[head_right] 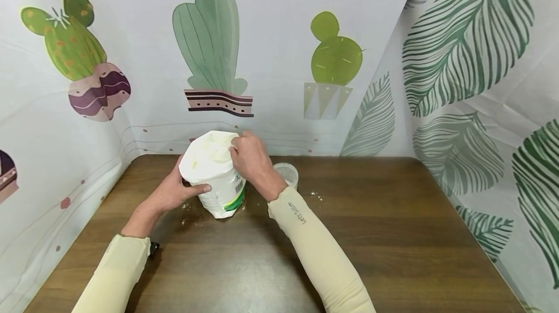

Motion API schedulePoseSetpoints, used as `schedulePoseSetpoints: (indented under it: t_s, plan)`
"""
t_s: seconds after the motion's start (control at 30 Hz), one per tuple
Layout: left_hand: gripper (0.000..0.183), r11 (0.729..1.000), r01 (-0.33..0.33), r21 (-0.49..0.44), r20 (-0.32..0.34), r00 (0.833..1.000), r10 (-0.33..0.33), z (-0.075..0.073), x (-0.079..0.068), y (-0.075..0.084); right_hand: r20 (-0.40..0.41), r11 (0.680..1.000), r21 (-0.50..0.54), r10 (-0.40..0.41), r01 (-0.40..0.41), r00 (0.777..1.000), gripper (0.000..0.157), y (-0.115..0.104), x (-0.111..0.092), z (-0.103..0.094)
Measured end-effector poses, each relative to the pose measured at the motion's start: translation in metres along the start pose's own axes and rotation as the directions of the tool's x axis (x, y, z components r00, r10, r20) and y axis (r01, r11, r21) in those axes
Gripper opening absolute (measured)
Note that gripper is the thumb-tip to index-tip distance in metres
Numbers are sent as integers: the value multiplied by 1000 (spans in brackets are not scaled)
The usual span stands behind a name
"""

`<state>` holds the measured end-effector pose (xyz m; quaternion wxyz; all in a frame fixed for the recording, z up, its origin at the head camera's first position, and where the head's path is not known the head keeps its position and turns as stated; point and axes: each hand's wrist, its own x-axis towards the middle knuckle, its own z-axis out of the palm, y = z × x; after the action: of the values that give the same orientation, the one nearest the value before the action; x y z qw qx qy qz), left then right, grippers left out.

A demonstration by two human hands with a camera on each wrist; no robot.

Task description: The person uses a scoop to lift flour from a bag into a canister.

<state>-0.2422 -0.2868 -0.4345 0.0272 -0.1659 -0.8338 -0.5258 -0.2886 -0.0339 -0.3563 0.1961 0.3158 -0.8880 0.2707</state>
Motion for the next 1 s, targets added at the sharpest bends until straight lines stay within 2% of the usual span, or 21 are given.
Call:
schedulePoseSetpoints:
  t_s: [0.23,0.63,0.83,1.0]
  plan:
    - [117,1000,7,-4,-4,1000,-7,1,1,0,8,1000,-2,1,-1,1000,36,1,2,4]
    - [118,1000,6,-13,-6,1000,-6,1,1,3,20,1000,-20,10,-10,1000,28,-2,4,11]
    - [118,1000,7,-9,-5,1000,-7,0,1,1,17,999,-1,37,-37,999,15,-1,2,15]
    - [118,1000,6,-14,-1,1000,-6,0,1,0,18,998,6,58,-58,998,18,-1,0,17]
